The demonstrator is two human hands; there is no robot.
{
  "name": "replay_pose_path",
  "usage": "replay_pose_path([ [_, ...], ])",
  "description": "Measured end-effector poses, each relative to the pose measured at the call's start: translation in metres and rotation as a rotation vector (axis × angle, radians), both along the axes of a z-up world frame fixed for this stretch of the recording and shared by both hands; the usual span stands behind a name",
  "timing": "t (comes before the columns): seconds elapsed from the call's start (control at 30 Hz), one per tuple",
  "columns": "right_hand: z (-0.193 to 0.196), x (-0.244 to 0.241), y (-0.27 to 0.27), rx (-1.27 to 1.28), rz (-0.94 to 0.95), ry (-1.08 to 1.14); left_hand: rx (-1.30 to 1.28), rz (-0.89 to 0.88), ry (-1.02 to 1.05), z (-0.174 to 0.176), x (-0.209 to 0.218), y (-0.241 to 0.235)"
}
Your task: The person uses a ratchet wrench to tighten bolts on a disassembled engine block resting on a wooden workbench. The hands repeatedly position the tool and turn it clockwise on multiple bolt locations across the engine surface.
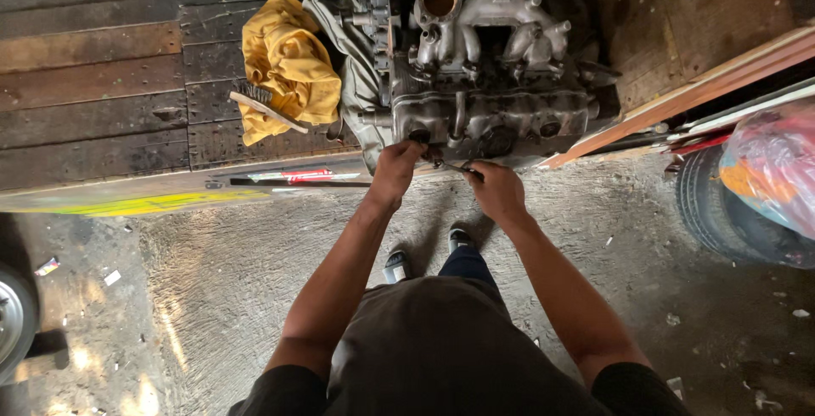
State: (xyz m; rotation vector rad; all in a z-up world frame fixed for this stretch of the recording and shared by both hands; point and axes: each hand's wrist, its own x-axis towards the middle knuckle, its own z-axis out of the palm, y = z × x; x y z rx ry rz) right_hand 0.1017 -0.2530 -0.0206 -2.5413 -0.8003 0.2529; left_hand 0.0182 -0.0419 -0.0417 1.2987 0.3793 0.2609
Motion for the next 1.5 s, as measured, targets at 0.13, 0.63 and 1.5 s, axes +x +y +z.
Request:
replay_pose_path([
  [0.13,-0.018,-0.003,-0.006,0.008,-0.137,0.249,0.148,-0.157,0.237,0.035,-0.005,0.018],
  [0.63,-0.138,-0.033,-0.005,0.608,-0.108,0.508,1.023,-0.140,0.107,0.052,-0.014,0.056],
  [1.5,-0.131,-0.035,0.004,0.697,-0.132,0.596,1.043,-0.095,0.253,0.043,-0.010,0.055],
])
